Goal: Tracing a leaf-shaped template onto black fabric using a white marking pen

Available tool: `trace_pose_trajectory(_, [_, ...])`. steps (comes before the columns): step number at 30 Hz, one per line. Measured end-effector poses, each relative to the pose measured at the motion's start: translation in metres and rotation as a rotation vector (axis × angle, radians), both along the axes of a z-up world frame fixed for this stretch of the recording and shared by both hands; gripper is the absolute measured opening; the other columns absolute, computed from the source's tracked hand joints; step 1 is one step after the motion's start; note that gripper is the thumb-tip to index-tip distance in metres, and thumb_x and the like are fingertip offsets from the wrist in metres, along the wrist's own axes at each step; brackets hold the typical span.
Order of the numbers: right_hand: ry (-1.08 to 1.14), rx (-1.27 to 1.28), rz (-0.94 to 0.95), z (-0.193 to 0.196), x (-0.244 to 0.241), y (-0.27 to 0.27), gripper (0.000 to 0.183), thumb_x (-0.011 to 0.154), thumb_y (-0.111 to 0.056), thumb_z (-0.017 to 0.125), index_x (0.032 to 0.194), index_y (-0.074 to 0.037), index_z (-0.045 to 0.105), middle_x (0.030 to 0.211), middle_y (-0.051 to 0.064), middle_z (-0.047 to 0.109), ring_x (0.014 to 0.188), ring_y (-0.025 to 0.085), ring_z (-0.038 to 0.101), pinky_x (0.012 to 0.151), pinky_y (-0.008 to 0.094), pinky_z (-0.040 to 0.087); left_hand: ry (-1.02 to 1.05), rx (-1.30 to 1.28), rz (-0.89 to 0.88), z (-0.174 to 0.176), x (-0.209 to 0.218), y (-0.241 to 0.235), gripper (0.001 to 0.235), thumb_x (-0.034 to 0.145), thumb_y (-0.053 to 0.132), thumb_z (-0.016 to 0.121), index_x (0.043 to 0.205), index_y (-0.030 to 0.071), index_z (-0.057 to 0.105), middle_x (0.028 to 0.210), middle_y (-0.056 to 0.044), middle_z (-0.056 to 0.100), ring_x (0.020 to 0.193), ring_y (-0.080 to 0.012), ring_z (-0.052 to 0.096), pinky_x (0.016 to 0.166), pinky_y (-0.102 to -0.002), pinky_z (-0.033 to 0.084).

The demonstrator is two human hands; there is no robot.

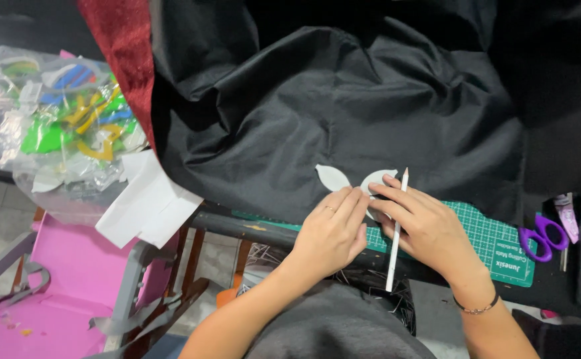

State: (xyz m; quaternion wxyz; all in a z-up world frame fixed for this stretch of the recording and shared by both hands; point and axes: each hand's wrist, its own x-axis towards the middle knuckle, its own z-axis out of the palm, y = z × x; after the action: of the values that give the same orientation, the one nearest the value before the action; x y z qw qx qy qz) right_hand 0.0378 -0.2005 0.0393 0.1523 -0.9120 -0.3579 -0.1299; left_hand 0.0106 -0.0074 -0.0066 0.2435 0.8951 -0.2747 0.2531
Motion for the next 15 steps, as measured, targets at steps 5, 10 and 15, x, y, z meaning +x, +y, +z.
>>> trace_pose_trajectory(5, [-0.004, -0.011, -0.041, 0.008, 0.008, -0.011, 0.018, 0.096, -0.024, 0.067, 0.11, -0.015, 0.072, 0.123, 0.003, 0.074, 0.123, 0.025, 0.069, 0.099, 0.039, 0.057, -0.028, 0.095, 0.022, -0.004, 0.003, -0.008, 0.047, 0.091, 0.027, 0.051, 0.124, -0.005, 0.063, 0.12, -0.022, 0.062, 0.117, -0.0347, 0.062, 0.103, -0.043, 0.049])
trace_pose_trajectory(10, [-0.013, -0.019, -0.07, 0.008, 0.01, -0.01, 0.013, 0.095, -0.022, 0.068, 0.106, -0.017, 0.072, 0.123, -0.001, 0.074, 0.123, 0.022, 0.069, 0.101, 0.036, 0.056, -0.042, 0.088, 0.012, 0.006, 0.008, -0.029, 0.046, 0.089, 0.021, 0.051, 0.12, -0.011, 0.065, 0.123, -0.026, 0.063, 0.12, -0.0376, 0.061, 0.105, -0.043, 0.048])
trace_pose_trajectory(15, [0.021, -0.001, -0.068, 0.006, 0.013, -0.012, 0.009, 0.094, -0.02, 0.067, 0.102, -0.018, 0.068, 0.122, -0.003, 0.074, 0.124, 0.02, 0.069, 0.101, 0.035, 0.056, -0.031, 0.091, 0.112, -0.008, 0.008, -0.049, 0.055, 0.087, 0.022, 0.049, 0.127, -0.015, 0.059, 0.129, -0.029, 0.059, 0.128, -0.0385, 0.057, 0.11, -0.039, 0.046])
